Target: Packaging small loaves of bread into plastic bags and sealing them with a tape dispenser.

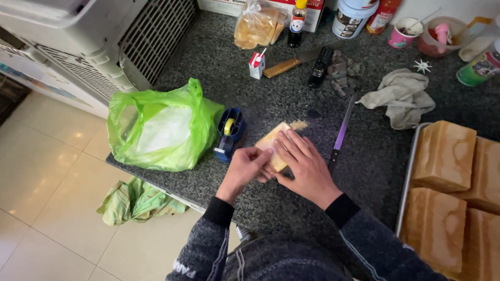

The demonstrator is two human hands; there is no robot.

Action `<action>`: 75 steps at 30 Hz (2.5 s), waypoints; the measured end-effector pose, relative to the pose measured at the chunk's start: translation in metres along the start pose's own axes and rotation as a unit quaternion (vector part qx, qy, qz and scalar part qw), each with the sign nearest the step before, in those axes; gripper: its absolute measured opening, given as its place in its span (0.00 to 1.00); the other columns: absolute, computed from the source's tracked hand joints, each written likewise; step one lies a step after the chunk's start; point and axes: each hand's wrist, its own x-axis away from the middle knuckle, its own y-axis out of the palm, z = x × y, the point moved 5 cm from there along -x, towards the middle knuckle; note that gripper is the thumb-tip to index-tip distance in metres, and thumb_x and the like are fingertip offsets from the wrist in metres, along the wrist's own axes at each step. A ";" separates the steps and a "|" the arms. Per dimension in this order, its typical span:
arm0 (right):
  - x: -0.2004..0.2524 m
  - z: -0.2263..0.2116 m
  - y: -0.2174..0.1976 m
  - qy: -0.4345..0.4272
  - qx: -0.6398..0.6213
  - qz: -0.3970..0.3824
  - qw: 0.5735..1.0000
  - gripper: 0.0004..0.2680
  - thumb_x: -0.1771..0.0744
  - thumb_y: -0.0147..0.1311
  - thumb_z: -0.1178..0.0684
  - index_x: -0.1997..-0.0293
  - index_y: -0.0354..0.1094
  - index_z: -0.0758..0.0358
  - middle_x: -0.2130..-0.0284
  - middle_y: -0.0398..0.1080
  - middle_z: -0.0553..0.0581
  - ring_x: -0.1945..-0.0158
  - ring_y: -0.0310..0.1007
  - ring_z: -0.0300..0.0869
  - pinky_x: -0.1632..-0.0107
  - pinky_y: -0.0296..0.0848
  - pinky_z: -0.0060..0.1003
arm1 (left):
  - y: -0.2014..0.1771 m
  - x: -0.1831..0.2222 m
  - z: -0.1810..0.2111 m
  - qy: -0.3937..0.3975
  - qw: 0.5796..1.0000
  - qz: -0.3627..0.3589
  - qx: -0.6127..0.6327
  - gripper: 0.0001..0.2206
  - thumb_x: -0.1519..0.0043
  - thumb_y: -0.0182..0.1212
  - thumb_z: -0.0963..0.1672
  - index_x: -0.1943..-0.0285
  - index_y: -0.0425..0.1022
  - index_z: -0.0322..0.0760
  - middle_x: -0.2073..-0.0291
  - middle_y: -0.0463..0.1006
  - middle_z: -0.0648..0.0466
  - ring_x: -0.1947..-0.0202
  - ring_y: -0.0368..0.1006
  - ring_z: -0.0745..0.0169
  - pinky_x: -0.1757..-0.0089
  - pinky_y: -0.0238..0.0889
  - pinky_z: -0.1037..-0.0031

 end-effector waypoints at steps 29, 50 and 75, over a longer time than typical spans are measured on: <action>0.004 0.004 0.002 0.009 -0.043 -0.027 0.999 0.24 0.35 0.69 0.42 0.29 0.75 0.45 0.19 0.62 0.58 0.14 0.55 0.56 0.27 0.68 0.63 | -0.009 0.003 -0.056 0.059 0.986 0.026 0.153 0.12 0.27 0.69 0.43 0.52 0.81 0.20 0.66 0.87 0.37 0.69 0.88 0.49 0.68 0.87 0.65; 0.038 0.020 0.012 0.181 -0.325 0.091 0.924 0.57 0.40 0.84 0.49 0.11 0.24 0.65 0.14 0.23 0.79 0.13 0.24 0.76 0.19 0.40 0.73 | -0.016 -0.044 -0.114 0.212 0.954 0.211 -0.025 0.38 0.39 0.84 0.45 0.19 0.68 0.41 0.35 0.74 0.43 0.36 0.73 0.48 0.44 0.69 0.54; 0.270 -0.057 -0.143 0.743 -0.571 0.148 0.317 0.19 0.29 0.55 0.51 0.32 0.75 0.73 0.42 0.83 0.75 0.46 0.83 0.60 0.42 0.79 0.55 | 0.128 0.128 -0.019 0.212 0.883 -0.412 -0.071 0.15 0.29 0.69 0.45 0.35 0.81 0.38 0.48 0.82 0.53 0.48 0.79 0.65 0.46 0.72 0.73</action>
